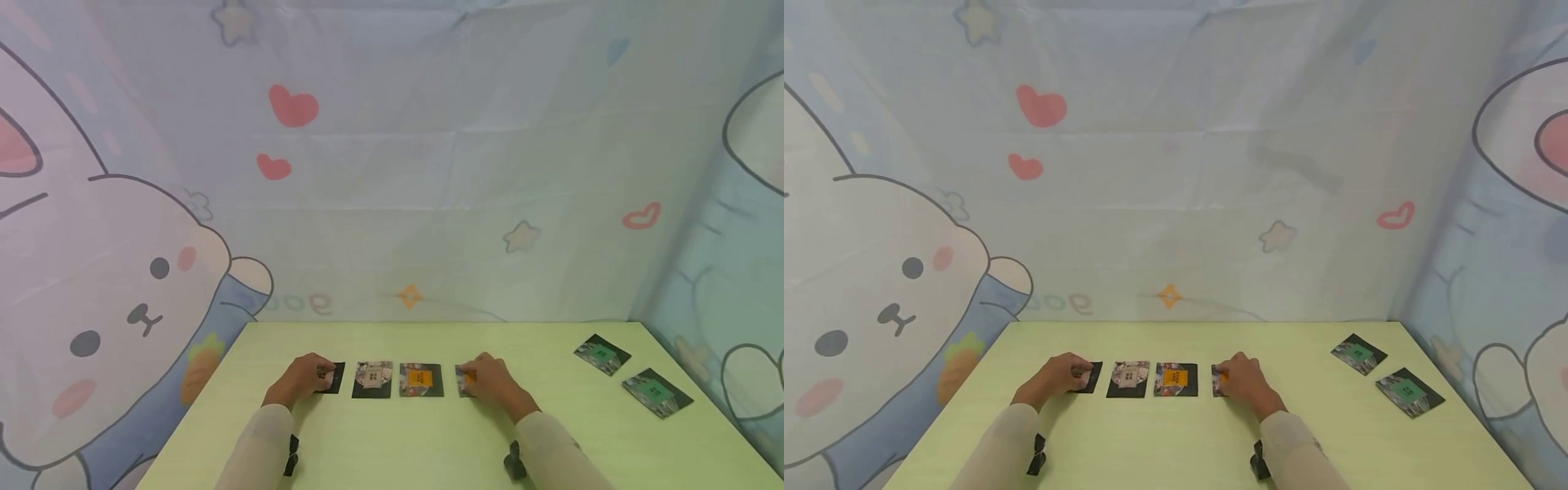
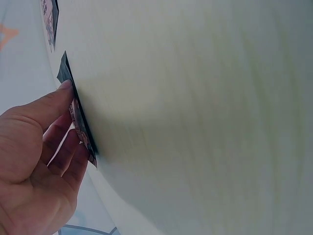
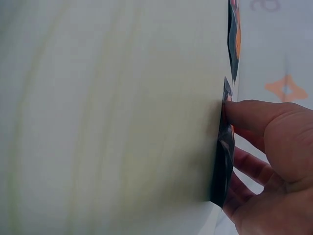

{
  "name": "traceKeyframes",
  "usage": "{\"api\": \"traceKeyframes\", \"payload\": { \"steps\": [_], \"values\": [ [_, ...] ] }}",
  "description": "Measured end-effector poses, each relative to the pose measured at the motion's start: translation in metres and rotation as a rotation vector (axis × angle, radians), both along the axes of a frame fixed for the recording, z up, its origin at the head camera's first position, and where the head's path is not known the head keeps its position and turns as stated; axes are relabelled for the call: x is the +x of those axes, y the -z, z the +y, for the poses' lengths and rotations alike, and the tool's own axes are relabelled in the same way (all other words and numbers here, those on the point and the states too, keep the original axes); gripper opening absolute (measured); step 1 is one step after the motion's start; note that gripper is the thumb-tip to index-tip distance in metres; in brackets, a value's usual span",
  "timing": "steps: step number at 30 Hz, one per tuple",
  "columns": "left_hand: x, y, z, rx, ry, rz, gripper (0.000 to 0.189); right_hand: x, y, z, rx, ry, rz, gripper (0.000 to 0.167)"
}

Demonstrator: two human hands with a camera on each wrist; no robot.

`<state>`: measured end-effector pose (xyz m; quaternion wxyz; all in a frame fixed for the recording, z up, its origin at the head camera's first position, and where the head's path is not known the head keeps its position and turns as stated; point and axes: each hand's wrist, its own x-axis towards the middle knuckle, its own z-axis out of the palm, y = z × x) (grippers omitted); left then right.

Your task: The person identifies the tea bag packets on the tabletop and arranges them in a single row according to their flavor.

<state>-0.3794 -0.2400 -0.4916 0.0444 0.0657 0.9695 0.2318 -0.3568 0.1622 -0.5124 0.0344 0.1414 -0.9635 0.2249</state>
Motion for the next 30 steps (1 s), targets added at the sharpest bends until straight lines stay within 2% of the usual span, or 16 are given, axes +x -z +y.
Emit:
{"api": "traceKeyframes", "payload": {
  "steps": [6, 14, 23, 30],
  "values": [
    [0.000, 0.003, 0.000, 0.012, -0.002, -0.001, 0.034, 0.003, 0.000, -0.006, -0.026, 0.008, 0.000, 0.037],
    [0.004, 0.001, 0.001, -0.004, 0.003, 0.003, 0.034, 0.004, 0.002, -0.014, -0.016, 0.021, -0.008, 0.037],
    [0.002, 0.000, 0.000, -0.001, -0.004, 0.000, 0.034, 0.000, 0.002, -0.018, -0.004, 0.004, 0.002, 0.037],
    [0.000, 0.000, 0.000, -0.009, 0.010, 0.008, 0.034, -0.001, -0.004, -0.013, -0.047, 0.011, -0.020, 0.038]
  ]
}}
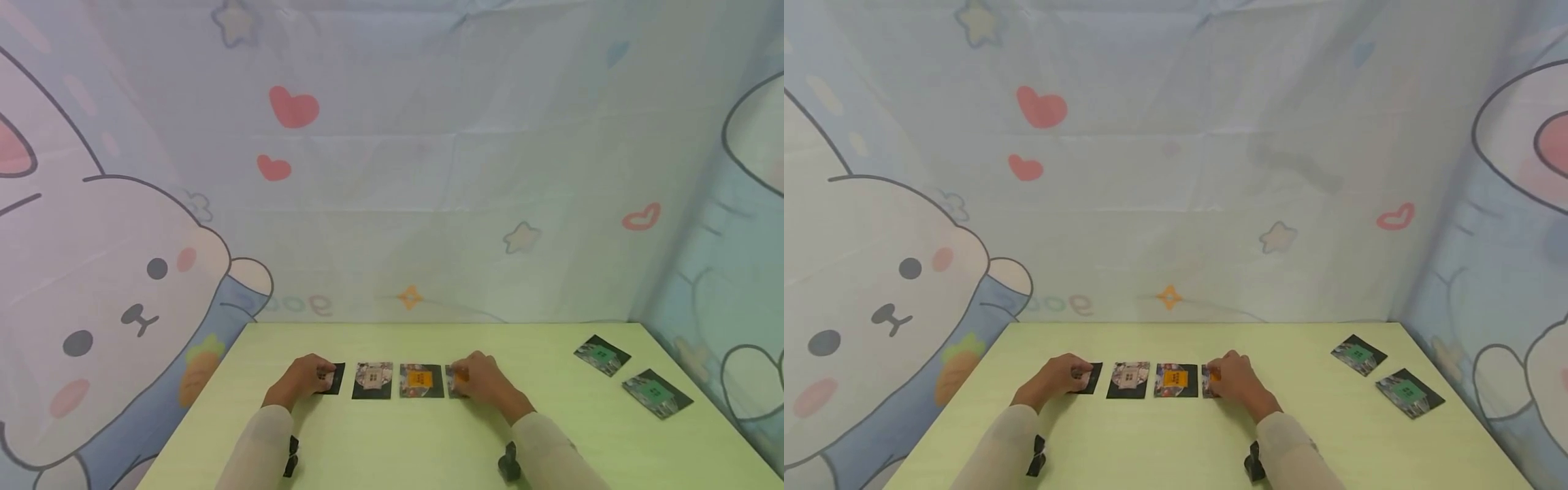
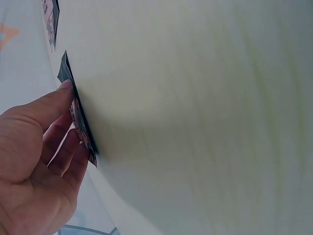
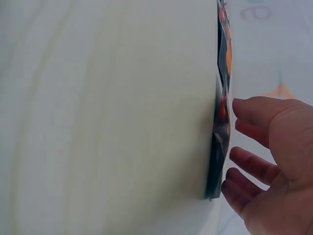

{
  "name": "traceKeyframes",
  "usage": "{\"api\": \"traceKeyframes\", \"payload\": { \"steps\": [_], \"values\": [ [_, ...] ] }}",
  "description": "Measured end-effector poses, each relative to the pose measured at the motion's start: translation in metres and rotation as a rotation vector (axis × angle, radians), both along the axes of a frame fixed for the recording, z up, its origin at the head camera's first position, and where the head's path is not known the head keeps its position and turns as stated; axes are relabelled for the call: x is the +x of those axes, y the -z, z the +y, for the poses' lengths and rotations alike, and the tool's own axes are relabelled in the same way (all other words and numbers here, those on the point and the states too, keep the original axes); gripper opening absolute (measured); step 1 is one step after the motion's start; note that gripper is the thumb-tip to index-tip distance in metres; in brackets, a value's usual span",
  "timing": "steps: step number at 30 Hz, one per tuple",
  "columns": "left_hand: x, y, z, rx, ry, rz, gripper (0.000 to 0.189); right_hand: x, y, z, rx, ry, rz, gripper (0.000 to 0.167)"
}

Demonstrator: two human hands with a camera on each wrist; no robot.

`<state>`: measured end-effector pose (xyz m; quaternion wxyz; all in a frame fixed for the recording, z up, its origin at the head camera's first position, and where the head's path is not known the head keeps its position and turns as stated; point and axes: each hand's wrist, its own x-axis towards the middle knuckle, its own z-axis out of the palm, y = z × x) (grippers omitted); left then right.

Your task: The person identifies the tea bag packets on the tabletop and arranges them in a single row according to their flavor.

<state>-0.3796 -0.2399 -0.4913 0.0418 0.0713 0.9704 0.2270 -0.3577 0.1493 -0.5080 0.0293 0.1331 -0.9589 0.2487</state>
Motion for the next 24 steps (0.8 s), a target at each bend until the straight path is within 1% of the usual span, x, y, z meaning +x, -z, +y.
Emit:
{"api": "traceKeyframes", "payload": {
  "steps": [6, 9, 13, 17, 24],
  "values": [
    [0.002, -0.001, 0.000, 0.023, -0.004, -0.006, 0.035, 0.000, -0.006, 0.018, -0.020, -0.002, 0.009, 0.039],
    [0.004, -0.002, 0.000, 0.035, 0.001, -0.008, 0.036, 0.000, -0.009, 0.034, 0.000, 0.004, 0.018, 0.038],
    [0.005, -0.002, 0.000, 0.031, 0.008, 0.001, 0.035, -0.005, -0.007, 0.059, 0.045, 0.042, 0.045, 0.037],
    [0.005, -0.002, 0.000, 0.026, 0.009, 0.004, 0.035, -0.007, -0.007, 0.088, 0.066, 0.096, 0.074, 0.038],
    [0.004, -0.003, 0.000, 0.019, 0.021, 0.012, 0.035, 0.000, -0.010, 0.151, 0.124, 0.183, 0.117, 0.039]
  ]
}}
